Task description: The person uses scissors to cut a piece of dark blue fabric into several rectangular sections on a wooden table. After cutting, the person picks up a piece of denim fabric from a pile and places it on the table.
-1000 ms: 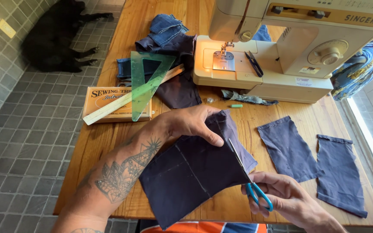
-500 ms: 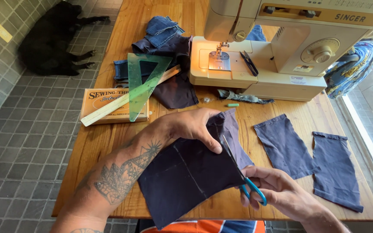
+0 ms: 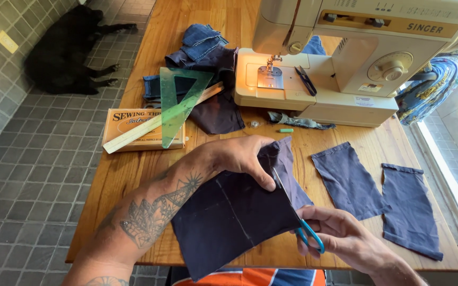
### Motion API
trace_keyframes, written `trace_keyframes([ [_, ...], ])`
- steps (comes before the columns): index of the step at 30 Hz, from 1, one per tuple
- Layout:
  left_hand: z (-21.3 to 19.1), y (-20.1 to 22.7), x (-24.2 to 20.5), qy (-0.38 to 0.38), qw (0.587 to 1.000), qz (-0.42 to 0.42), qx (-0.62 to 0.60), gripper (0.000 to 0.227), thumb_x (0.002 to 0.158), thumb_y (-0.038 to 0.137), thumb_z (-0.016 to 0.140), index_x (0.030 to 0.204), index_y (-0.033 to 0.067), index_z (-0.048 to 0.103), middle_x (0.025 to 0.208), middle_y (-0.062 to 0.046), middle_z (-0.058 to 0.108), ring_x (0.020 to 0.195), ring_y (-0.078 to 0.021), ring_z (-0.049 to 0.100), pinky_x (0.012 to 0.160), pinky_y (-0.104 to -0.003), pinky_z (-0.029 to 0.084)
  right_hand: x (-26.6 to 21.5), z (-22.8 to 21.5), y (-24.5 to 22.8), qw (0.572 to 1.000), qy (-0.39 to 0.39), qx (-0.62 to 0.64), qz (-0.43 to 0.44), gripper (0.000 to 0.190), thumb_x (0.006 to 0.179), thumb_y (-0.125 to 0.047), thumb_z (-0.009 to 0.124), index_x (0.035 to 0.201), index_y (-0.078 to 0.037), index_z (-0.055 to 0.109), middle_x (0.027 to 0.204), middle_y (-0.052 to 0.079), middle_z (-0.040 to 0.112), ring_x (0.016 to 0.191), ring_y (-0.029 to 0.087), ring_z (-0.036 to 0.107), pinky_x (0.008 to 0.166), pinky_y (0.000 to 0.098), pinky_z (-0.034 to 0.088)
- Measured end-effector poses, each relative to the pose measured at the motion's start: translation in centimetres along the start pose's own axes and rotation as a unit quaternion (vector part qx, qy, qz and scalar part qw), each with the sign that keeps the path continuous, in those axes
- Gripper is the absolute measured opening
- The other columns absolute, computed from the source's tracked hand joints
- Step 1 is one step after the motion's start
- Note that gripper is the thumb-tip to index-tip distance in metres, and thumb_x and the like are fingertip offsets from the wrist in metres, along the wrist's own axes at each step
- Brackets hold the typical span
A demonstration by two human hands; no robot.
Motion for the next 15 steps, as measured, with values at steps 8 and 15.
trace_keyframes([
  [8, -0.1, -0.6, 0.2, 0.012, 0.999, -0.031, 0.012, 0.079, 0.059, 0.023, 0.101, 0.131, 0.0056, 0.075, 0.116, -0.004, 0.082, 0.107, -0.0161, 0.075, 0.093, -0.032, 0.061, 0.9, 0.4, -0.1, 1.0, -0.017, 0.01, -0.01, 0.068, 0.097, -0.049, 0.093, 0.133, 0.007, 0.075, 0.096, 0.021, 0.084, 0.078, 0.02, 0.069, 0.073, 0.034, 0.058],
  [15, -0.3, 0.2, -1.1, 0.034, 0.995, -0.045, -0.084, 0.08, 0.063, 0.013, 0.1, 0.137, 0.0038, 0.072, 0.123, -0.01, 0.081, 0.111, -0.021, 0.077, 0.095, -0.034, 0.063, -0.3, -0.9, 0.9, 0.998, 0.016, 0.052, -0.035, 0.067, 0.099, -0.03, 0.094, 0.145, 0.014, 0.073, 0.096, 0.019, 0.076, 0.081, 0.024, 0.072, 0.063, 0.0333, 0.053],
])
Point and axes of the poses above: each hand's wrist, its own x-axis towards the middle knuckle, its own z-axis out of the palm, y = z × x, the point moved 9 cm from there along x, towards the middle knuckle
